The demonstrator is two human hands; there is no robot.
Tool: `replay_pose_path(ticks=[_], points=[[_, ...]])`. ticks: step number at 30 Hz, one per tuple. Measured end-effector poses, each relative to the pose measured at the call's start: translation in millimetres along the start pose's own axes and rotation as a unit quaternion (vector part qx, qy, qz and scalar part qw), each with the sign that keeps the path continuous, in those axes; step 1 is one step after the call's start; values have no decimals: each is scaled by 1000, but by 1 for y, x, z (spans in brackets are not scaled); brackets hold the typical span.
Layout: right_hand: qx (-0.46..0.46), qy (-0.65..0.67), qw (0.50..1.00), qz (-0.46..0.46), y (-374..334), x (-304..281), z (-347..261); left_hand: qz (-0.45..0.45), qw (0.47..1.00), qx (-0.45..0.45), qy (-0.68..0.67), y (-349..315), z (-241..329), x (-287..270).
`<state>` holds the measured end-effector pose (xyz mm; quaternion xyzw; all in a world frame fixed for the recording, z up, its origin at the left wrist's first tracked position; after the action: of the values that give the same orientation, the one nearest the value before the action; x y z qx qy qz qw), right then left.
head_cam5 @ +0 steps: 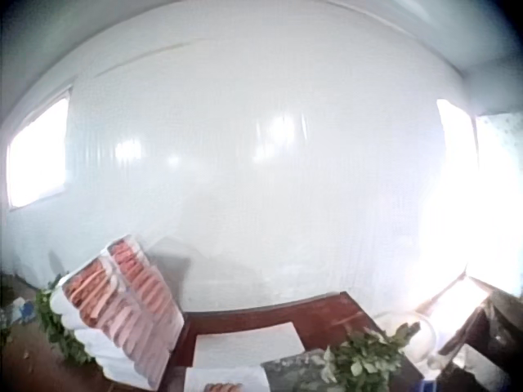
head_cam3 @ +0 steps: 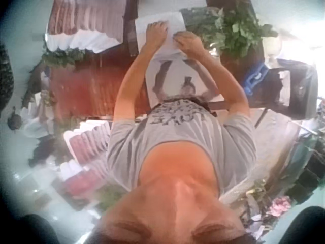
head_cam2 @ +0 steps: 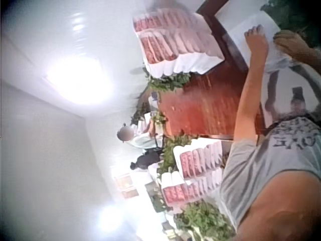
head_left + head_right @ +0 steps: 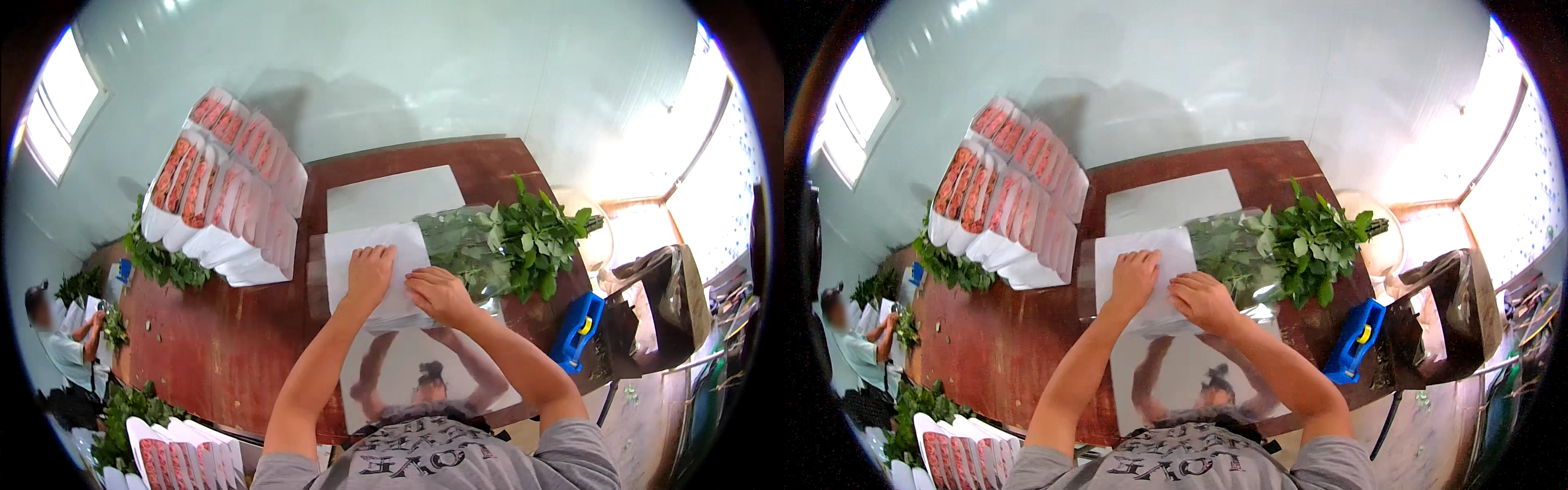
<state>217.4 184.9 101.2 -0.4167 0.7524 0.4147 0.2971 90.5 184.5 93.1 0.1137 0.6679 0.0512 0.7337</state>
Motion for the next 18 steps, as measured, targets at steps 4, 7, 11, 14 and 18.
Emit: replay_pose_path(ticks=[4, 7, 11, 14, 18], points=[[25, -107, 994, -21, 8, 14, 29, -47, 998, 36, 8, -1, 15, 14], [60, -64, 996, -22, 16, 18, 54, -55, 997, 53, 19, -6, 29, 15], [224, 303, 926, 10, -1, 19, 96, -68, 994, 58, 57, -13, 39, 13], [313, 649, 646, 250, -50, 15, 129, -119, 992, 41, 18, -19, 44, 6], [386, 708, 508, 302, -116, 47, 146, -190, 981, 45, -1, -26, 52, -4]])
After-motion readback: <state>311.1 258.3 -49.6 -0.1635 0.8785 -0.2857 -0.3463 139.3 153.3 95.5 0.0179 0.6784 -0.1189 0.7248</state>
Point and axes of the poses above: each hand's wrist, its own y-axis towards the middle knuckle, its own x-axis out of the palm, z = x × y, the point moved 9 cm from there along y, towards the middle knuckle, and after that the axes turned 15 degrees about -z, right-handed, at the moved point
